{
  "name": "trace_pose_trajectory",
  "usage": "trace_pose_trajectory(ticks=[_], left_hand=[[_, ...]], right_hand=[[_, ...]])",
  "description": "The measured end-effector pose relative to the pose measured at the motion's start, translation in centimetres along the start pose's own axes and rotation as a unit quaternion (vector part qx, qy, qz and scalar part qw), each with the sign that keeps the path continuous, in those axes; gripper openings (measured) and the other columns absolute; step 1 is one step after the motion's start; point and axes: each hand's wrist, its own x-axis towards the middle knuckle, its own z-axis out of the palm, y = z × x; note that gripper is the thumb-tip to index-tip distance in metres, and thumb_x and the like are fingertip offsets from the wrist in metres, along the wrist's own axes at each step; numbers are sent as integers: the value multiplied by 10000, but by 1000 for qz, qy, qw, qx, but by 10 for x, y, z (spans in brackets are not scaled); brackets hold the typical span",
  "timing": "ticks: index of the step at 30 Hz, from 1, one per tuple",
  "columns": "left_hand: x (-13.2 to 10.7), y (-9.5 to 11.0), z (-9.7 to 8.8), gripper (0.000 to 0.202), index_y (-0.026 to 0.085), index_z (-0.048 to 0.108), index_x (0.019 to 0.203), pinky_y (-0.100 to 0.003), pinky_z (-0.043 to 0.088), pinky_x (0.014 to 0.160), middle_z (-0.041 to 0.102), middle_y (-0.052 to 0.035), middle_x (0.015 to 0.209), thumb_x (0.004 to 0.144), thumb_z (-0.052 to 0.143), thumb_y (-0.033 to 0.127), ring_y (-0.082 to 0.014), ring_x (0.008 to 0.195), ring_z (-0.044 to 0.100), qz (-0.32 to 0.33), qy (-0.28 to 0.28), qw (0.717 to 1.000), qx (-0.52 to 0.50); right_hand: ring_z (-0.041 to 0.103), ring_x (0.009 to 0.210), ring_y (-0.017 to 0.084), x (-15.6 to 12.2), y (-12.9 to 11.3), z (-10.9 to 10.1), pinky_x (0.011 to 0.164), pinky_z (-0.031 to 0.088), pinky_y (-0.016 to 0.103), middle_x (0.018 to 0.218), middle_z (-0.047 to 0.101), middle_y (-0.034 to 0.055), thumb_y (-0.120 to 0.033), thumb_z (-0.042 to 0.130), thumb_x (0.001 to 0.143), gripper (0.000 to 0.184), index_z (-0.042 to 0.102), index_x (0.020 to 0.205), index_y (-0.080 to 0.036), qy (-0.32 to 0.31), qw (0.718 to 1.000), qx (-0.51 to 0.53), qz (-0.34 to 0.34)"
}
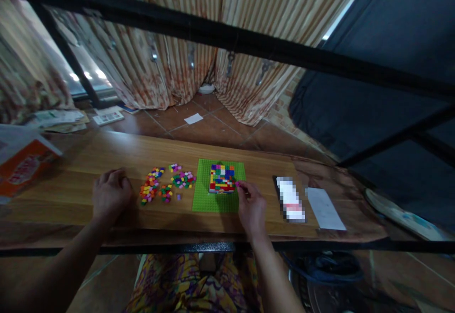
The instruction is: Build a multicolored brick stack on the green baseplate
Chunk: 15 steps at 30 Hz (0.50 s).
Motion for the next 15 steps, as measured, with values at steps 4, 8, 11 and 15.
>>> trace_pose_trajectory(ticks=[4,8,11,15], left_hand=[[1,-1,1,400,47,653,1088,-436,412,1021,656,-204,1157,888,376,255,-314,1125,571,4,2,1000,17],[2,-2,3,418,43,655,1103,-452,421,1023,663,-206,1142,889,373,264,-325,1131,573,5,6,1000,23],[2,-2,4,416,53,660,1094,-458,431,1014,668,-202,1129,889,372,272,-322,1118,580,11,14,1000,22],[2,-3,4,417,68,662,1095,-467,443,1002,661,-195,1147,880,378,284,-323,1104,588,2,14,1000,21]], right_hand=[[674,828,215,17,3,-4,729,524,329,922,734,89,-404,584,871,279,740,907,-175,8,1000,-22,-4],[673,832,215,32,2,-1,756,516,331,890,733,68,-401,586,866,255,743,856,-199,-25,998,-29,-40],[670,863,210,40,2,4,799,512,331,890,728,57,-364,579,873,226,741,846,-209,-48,996,-21,-78],[661,851,196,48,7,11,803,512,325,864,713,42,-331,581,875,202,739,810,-224,-74,991,-11,-110]])
